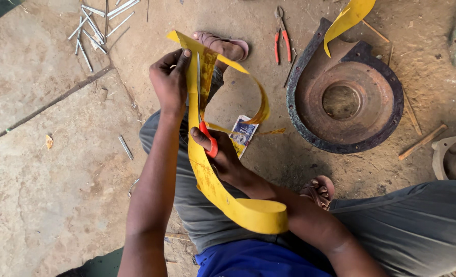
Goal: The person sits on the floor and uses red-handled scissors to cut a long strip of yellow material. They trim the strip to a specific length and then place it around a curved metal part on the floor.
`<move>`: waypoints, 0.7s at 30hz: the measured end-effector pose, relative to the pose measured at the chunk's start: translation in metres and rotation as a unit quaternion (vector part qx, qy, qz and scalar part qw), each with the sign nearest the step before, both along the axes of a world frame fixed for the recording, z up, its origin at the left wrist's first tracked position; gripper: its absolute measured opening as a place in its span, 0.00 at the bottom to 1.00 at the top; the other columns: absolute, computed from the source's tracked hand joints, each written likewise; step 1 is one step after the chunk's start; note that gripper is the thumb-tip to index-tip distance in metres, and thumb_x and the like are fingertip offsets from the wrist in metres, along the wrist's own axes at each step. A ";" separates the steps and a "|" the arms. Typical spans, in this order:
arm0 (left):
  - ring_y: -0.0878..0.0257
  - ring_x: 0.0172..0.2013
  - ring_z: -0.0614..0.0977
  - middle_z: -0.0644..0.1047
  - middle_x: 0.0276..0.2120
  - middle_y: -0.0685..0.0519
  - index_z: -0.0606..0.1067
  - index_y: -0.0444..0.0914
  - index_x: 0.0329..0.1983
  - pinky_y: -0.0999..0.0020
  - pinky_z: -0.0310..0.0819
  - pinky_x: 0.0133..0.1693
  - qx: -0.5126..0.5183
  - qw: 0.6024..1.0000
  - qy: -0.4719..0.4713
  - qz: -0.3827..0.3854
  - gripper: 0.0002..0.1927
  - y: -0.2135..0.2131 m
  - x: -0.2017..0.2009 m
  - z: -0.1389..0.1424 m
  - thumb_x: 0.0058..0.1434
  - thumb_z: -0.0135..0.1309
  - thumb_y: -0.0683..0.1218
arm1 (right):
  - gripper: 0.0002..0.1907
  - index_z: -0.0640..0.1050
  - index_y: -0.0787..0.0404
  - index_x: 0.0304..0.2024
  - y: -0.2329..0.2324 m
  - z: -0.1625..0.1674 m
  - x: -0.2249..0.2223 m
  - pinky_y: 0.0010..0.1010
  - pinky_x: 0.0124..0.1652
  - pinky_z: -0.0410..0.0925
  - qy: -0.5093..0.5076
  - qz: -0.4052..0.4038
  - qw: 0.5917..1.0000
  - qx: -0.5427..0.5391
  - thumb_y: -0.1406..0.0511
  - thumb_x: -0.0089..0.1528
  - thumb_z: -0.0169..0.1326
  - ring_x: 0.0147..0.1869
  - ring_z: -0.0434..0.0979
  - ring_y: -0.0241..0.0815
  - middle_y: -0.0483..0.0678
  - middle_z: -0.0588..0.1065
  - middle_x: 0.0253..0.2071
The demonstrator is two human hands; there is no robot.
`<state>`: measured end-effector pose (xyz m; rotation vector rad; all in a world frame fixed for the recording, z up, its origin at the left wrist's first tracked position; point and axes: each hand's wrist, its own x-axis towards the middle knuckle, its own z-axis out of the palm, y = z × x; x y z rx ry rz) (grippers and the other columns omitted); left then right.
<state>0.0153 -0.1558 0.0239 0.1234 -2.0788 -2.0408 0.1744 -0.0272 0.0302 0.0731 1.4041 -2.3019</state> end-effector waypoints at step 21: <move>0.72 0.23 0.73 0.80 0.27 0.55 0.83 0.28 0.46 0.76 0.66 0.26 0.122 0.991 -0.024 0.045 0.14 0.013 0.033 0.017 0.66 0.61 0.45 | 0.25 0.69 0.57 0.29 0.001 0.017 0.002 0.26 0.32 0.60 -0.025 -0.010 0.999 0.017 0.47 0.70 0.49 0.30 0.63 0.28 0.38 0.65 0.25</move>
